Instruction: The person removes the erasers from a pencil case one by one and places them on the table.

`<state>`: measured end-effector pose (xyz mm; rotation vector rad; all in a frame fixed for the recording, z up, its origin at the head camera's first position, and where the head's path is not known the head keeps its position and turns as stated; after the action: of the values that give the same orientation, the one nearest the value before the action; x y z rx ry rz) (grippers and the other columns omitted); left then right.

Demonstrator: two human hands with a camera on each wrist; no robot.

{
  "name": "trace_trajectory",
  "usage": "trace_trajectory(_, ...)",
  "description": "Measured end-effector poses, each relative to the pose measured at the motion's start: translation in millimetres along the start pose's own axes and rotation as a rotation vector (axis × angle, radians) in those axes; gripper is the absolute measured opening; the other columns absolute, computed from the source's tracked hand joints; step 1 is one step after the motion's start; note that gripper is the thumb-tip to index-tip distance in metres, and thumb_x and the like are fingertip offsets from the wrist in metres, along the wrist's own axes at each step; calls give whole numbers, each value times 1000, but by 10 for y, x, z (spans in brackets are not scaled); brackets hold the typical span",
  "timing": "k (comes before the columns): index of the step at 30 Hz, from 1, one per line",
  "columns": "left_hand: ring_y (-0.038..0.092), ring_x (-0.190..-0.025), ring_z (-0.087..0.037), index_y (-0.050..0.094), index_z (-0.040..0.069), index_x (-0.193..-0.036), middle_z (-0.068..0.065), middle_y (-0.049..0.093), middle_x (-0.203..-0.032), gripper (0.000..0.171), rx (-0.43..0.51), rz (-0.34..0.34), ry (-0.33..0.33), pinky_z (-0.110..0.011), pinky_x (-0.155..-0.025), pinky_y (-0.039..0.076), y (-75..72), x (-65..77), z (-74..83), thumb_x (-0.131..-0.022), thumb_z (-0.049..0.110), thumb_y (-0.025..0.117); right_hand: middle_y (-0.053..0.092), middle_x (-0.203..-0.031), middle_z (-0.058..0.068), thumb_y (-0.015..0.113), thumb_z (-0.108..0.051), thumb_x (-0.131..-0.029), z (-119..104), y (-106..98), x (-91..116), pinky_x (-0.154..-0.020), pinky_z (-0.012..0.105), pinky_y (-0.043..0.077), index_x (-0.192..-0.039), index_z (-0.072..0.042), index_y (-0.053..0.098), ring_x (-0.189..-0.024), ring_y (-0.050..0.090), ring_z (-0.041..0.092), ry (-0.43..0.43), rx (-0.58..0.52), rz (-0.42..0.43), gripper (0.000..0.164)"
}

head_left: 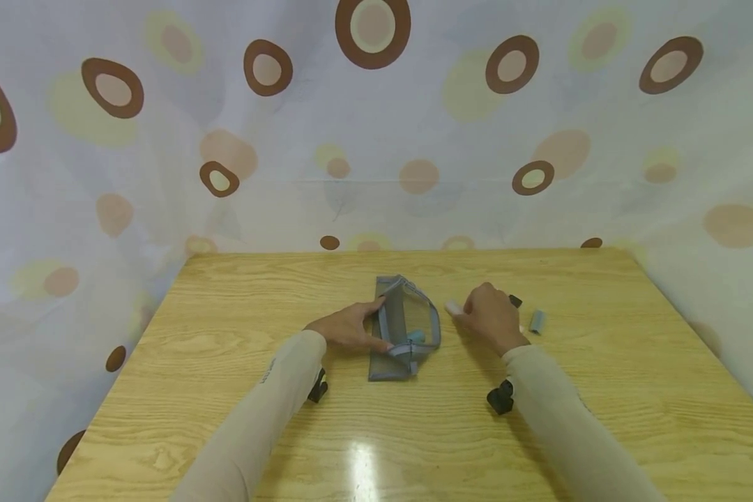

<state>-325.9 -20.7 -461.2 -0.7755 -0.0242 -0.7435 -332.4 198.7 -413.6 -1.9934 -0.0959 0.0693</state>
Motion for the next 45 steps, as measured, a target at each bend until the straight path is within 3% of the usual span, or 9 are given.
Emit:
trace_trajectory(7, 15, -154, -31, 11, 9, -163, -14, 15, -168, 105, -10, 0, -3, -46, -123, 21, -9, 30, 5, -89, 37, 80, 59, -96, 23, 70, -32, -96, -10, 53, -41, -52, 40, 50, -70, -2, 73, -69, 55, 30, -29, 77, 2, 39)
trace_trajectory(13, 15, -154, -31, 11, 8, -163, -15, 15, -168, 106, 0, 2, 0, -46, -123, 21, -7, 9, 0, -88, 37, 80, 60, -92, 20, 73, -30, -94, -13, 56, -45, -61, 50, 54, -77, 0, 74, -77, 59, 38, -26, 121, 5, 34)
trace_trajectory(19, 15, -154, -31, 11, 8, -163, -14, 14, -168, 106, 8, -2, 3, -46, -123, 21, 10, -6, -14, -88, 36, 80, 60, -92, 20, 79, -24, -89, -20, 68, -34, -64, 50, 54, -80, 1, 76, -81, 59, 40, -29, 126, -10, 26)
trace_trajectory(29, 16, -154, -31, 10, 11, -164, -13, 15, -168, 107, -12, -4, -13, -47, -122, 22, 9, -16, -22, -88, 40, 80, 59, -84, 19, 81, -28, -87, -19, 25, 17, -64, 48, 53, -80, 2, 77, -71, 57, 34, -72, 156, 40, 32)
trace_trajectory(36, 15, -154, -32, 11, 11, -164, -14, 15, -168, 107, -9, -2, -8, -48, -123, 20, -14, -14, -10, -88, 40, 80, 61, -109, 28, 78, -31, -91, -106, -104, 47, -74, 52, 55, -110, 9, 74, -85, 60, 40, -73, 16, 71, 44)
trace_trajectory(38, 15, -154, -31, 10, 11, -164, -13, 14, -168, 107, -5, -3, -12, -47, -123, 21, -12, -12, -15, -88, 39, 80, 61, -113, 28, 77, -28, -92, -178, -118, 49, -77, 53, 56, -113, 7, 73, -89, 62, 40, -100, -22, 59, 42)
trace_trajectory(45, 16, -153, -32, 10, 10, -164, -15, 15, -168, 107, 3, -4, -10, -48, -122, 23, -23, -17, -1, -88, 39, 80, 65, -125, 22, 75, -21, -94, -503, -49, 55, -87, 55, 55, -118, 2, 74, -108, 63, 42, -203, -167, -110, 34)
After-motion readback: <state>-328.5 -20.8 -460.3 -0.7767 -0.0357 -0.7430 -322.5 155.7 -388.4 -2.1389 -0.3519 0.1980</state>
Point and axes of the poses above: each hand's wrist, its own x-axis away from the middle knuckle, its own y-axis out of the palm, z = x × y, the point moved 10 cm from there along -x, towards the middle knuckle
